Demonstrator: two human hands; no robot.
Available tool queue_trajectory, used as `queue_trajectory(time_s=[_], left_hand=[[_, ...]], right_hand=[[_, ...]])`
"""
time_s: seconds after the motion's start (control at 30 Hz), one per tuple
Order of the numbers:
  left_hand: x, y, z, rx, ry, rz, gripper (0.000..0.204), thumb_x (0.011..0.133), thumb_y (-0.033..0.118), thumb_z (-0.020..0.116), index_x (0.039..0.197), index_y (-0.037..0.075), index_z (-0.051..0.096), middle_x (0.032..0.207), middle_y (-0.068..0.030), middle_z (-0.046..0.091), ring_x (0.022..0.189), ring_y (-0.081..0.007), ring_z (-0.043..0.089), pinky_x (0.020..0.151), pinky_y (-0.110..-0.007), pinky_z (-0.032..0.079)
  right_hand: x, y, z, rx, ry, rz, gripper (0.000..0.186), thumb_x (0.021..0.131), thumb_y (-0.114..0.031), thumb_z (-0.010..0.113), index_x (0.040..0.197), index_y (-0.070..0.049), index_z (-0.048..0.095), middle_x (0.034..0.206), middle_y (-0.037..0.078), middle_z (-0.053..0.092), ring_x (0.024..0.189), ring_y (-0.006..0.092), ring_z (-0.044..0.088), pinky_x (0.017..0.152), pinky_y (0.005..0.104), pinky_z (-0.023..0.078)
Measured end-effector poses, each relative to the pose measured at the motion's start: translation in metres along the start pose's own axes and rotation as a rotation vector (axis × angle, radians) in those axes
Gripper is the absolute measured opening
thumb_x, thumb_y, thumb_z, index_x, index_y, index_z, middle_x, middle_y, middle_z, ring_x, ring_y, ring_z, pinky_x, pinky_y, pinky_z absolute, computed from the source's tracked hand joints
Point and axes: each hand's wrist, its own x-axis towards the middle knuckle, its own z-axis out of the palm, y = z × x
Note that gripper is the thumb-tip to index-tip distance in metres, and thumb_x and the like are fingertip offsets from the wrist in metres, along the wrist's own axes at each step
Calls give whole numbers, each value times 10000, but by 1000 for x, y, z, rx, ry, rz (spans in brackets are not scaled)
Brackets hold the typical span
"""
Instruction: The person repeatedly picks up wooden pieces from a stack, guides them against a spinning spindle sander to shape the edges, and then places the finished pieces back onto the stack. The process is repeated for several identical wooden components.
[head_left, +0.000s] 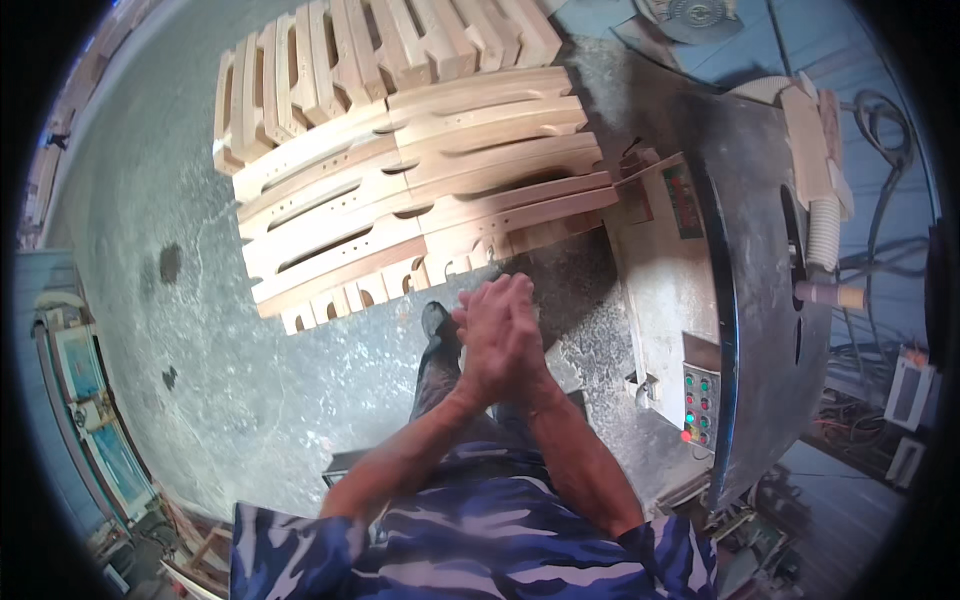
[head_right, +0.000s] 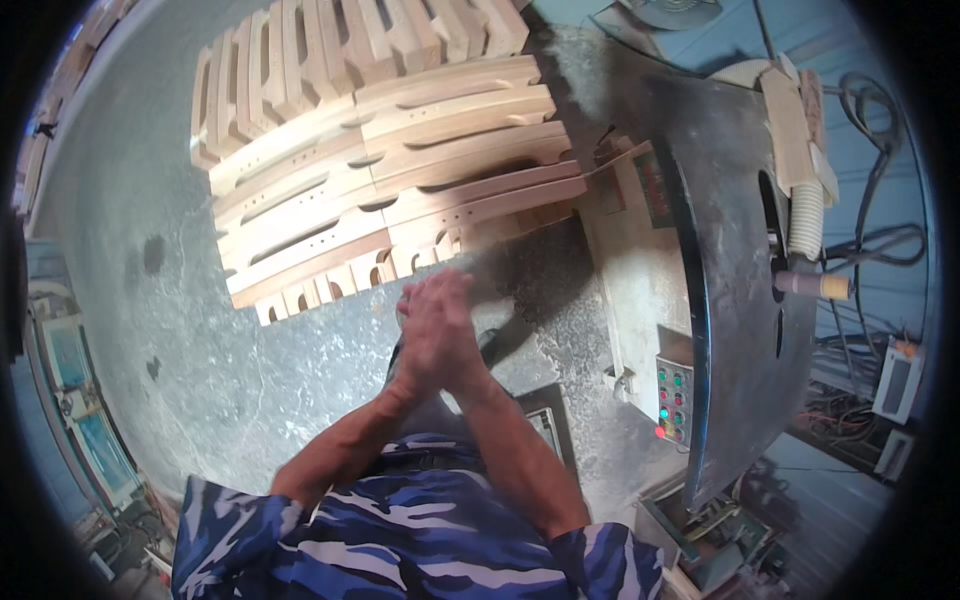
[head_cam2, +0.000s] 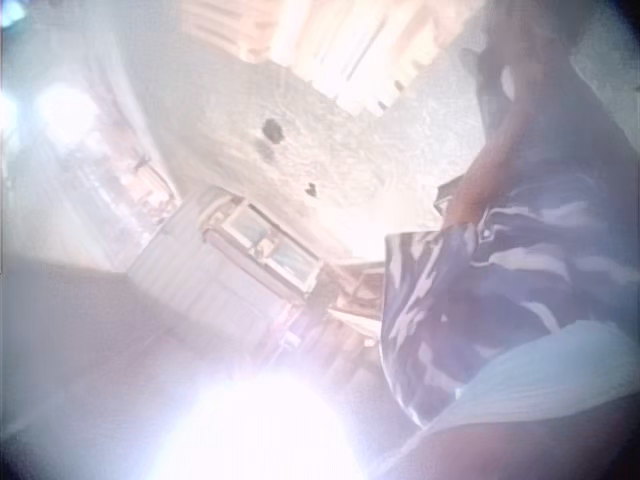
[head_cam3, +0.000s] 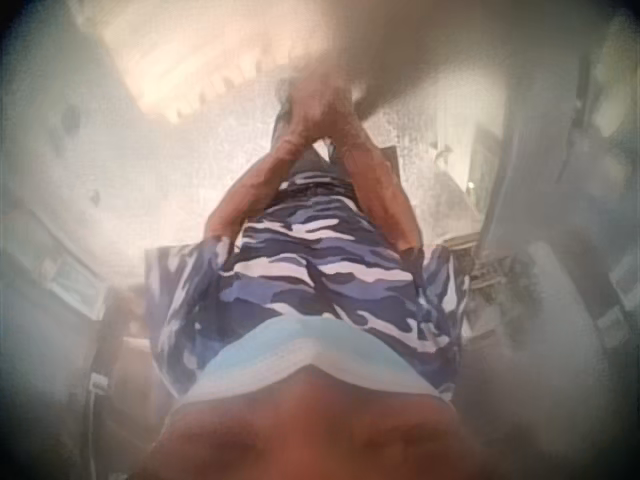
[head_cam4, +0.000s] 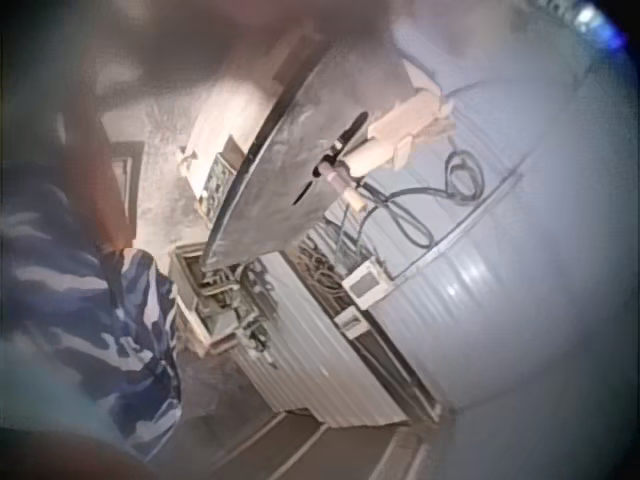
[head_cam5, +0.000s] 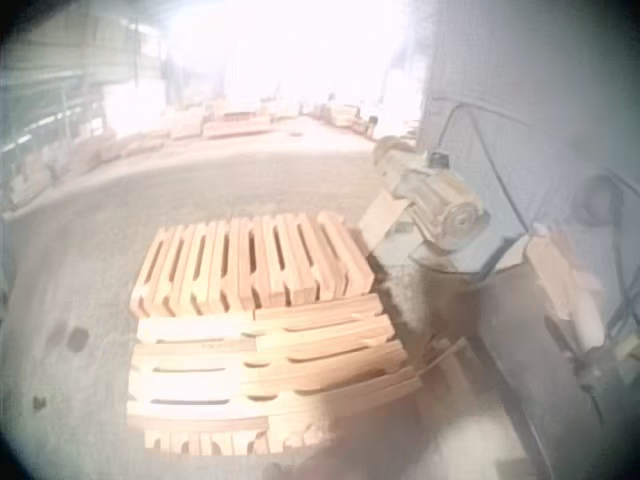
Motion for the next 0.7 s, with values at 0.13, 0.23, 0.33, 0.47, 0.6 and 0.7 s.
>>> queue_trajectory(time_s=[0.13, 0.23, 0.33, 0.47, 0.6, 0.7], left_hand=[[23, 36, -16, -480, -275, -187, 656, 950, 459, 472, 1444, 59, 309, 1409, -192, 397, 1308, -322, 372, 1070, -404, 309], [0, -2, -17, -770, -296, -597, 758, 965, 577, 354, 1501, 75, 168, 1504, -192, 269, 1393, -337, 258, 1097, -457, 274], [-18, 2, 18, -1004, -333, -646, 626, 990, 520, 346, 1453, 102, 288, 1453, -182, 348, 1345, -308, 333, 1069, -514, 310], [-4, 102, 70, -1817, -585, -711, 454, 990, 485, 414, 1211, 100, 504, 1109, -31, 554, 1094, -138, 498, 972, -286, 394], [4, 163, 18, -1076, -588, -564, 402, 997, 417, 451, 1135, 46, 523, 1076, -21, 534, 1055, -109, 478, 954, -275, 381], [11, 186, 13, -838, -599, -165, 466, 984, 367, 509, 1294, 24, 448, 1151, -49, 522, 1096, -117, 453, 980, -292, 356]], right_hand=[[-29, -95, -39, 86, -144, 47, 720, 999, -557, 243, 1374, 33, 416, 1380, 158, 466, 1272, 224, 443, 1074, 393, 322], [-51, -147, -74, -27, 19, -341, 762, 988, -579, 184, 1380, 36, 405, 1432, 182, 419, 1350, 271, 368, 1129, 444, 223], [-68, -158, -80, -281, 337, -582, 663, 1021, -484, 220, 1377, 48, 389, 1441, 178, 404, 1344, 263, 364, 1119, 435, 256], [-61, -42, -99, -680, 172, -624, 460, 968, -281, 463, 1325, 10, 475, 1359, 173, 485, 1255, 310, 458, 1067, 457, 316], [-56, -50, -96, -1014, 122, -1038, 381, 946, -213, 506, 1250, 17, 529, 1198, 149, 589, 1187, 261, 516, 978, 401, 417], [-37, -49, -121, -421, 122, -546, 450, 992, -354, 413, 1229, 8, 538, 1086, 111, 629, 1040, 256, 588, 931, 383, 436]])
